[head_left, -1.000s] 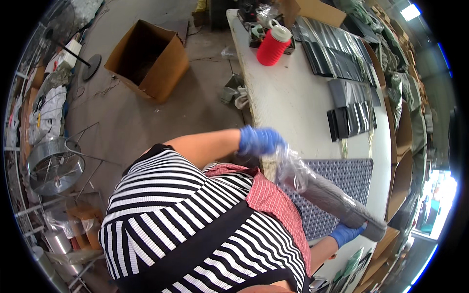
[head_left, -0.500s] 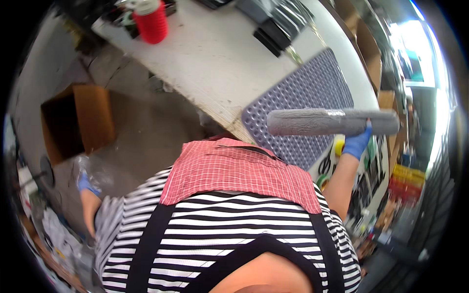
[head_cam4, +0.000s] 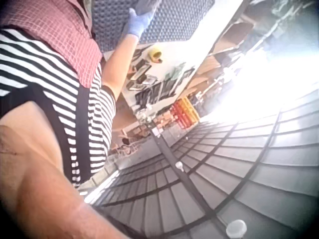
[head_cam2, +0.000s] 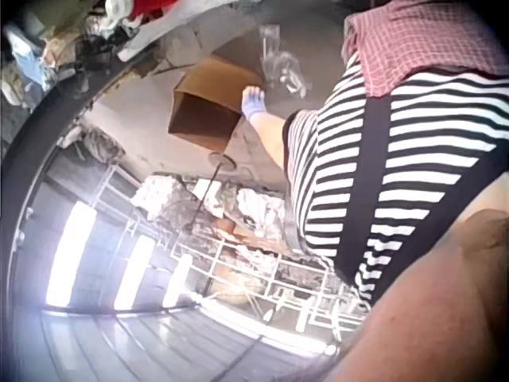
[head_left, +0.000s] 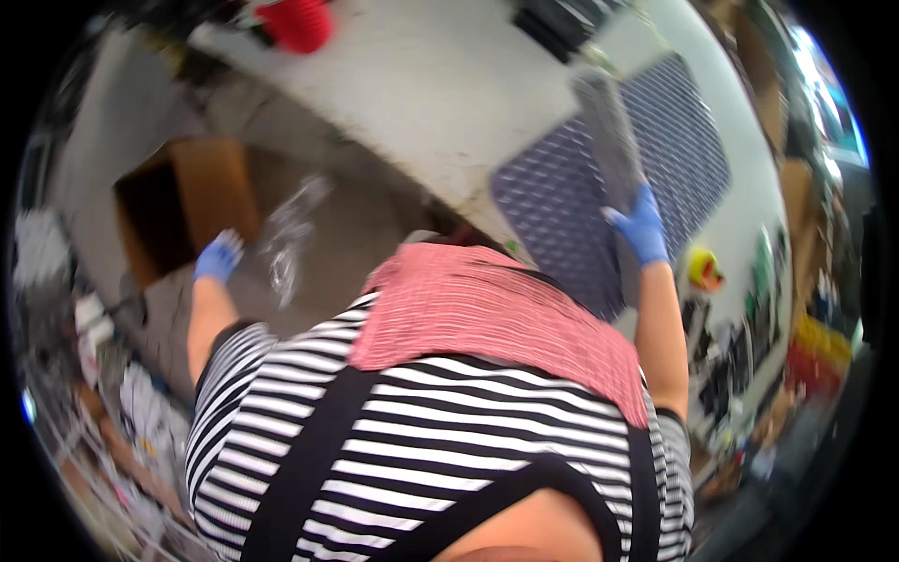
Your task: The person takes a foam mat from a box, rolls it up, wraps it in clear plastic film, and then slides it into a black plastic sleeve at a workstation.
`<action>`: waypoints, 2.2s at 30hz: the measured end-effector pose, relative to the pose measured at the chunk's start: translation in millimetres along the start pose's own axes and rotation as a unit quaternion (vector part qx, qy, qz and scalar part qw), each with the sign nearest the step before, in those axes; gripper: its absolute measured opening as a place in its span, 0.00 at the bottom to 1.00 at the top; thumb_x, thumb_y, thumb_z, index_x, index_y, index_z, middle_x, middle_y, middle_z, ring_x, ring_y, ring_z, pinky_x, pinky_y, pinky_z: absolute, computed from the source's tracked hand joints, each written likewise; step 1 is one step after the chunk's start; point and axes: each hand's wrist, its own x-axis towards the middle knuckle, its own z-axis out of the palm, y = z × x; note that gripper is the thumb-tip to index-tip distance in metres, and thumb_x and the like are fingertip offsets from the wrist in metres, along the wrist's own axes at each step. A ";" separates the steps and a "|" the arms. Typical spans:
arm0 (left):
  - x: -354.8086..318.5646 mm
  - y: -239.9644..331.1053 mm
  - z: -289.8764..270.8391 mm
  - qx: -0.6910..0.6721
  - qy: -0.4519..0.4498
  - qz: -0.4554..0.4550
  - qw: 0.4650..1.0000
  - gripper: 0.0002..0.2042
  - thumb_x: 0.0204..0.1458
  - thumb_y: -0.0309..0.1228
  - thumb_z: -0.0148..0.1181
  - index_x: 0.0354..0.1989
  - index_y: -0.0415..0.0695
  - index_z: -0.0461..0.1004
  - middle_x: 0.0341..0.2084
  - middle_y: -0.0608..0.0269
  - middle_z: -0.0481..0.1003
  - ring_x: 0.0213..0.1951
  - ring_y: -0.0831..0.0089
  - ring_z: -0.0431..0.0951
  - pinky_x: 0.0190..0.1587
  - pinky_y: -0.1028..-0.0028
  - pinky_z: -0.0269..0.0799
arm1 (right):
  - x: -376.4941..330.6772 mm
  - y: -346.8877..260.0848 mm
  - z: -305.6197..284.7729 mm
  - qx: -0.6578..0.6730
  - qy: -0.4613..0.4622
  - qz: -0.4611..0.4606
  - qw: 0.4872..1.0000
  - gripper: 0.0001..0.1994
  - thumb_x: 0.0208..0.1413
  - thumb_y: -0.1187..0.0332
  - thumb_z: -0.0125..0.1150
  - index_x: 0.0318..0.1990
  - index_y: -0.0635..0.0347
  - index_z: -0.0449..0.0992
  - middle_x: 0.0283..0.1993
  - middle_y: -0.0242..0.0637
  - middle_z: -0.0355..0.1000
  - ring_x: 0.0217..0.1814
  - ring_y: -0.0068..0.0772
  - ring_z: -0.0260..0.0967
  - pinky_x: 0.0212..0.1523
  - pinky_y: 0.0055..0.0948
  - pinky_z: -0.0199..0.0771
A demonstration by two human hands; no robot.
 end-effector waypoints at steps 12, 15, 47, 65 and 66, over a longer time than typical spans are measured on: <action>-110.1 79.6 337.5 0.369 -0.124 0.506 0.770 0.15 0.60 0.32 0.60 0.52 0.38 0.78 0.46 0.50 0.81 0.49 0.60 0.80 0.55 0.69 0.73 | -27.6 41.1 1.5 -0.031 -0.027 0.112 0.993 0.44 0.44 0.59 0.73 0.71 0.57 0.60 0.57 0.56 0.74 0.59 0.57 0.73 0.57 0.46 0.74; -222.0 71.7 435.0 0.449 -0.312 0.643 0.537 0.16 0.56 0.31 0.57 0.53 0.42 0.78 0.46 0.51 0.80 0.50 0.53 0.79 0.57 0.60 0.72 | -45.2 4.6 -31.8 0.086 -0.138 0.132 0.978 0.45 0.43 0.60 0.74 0.71 0.58 0.60 0.60 0.57 0.73 0.61 0.54 0.72 0.61 0.42 0.73; -275.3 -29.6 565.5 0.448 -0.315 0.820 0.166 0.09 0.52 0.33 0.59 0.40 0.52 0.81 0.52 0.64 0.74 0.59 0.62 0.70 0.65 0.57 0.61 | -131.7 -10.8 1.4 0.011 -0.089 0.072 0.993 0.43 0.41 0.63 0.75 0.69 0.55 0.65 0.62 0.47 0.72 0.63 0.50 0.70 0.64 0.43 0.69; -308.8 43.7 721.8 0.599 -0.440 0.572 0.348 0.07 0.60 0.30 0.57 0.44 0.44 0.76 0.35 0.46 0.80 0.41 0.45 0.79 0.47 0.56 0.73 | -180.6 -25.5 34.2 -0.077 0.164 0.128 0.975 0.33 0.55 0.67 0.61 0.70 0.57 0.63 0.75 0.45 0.58 0.79 0.49 0.49 0.77 0.55 0.43; -307.3 45.2 733.3 0.596 -0.456 0.554 0.360 0.07 0.61 0.30 0.57 0.45 0.44 0.76 0.35 0.46 0.80 0.40 0.46 0.79 0.47 0.57 0.73 | -176.5 -11.9 37.4 -0.073 0.125 0.188 0.971 0.41 0.53 0.62 0.65 0.75 0.51 0.55 0.79 0.42 0.49 0.81 0.48 0.43 0.78 0.57 0.33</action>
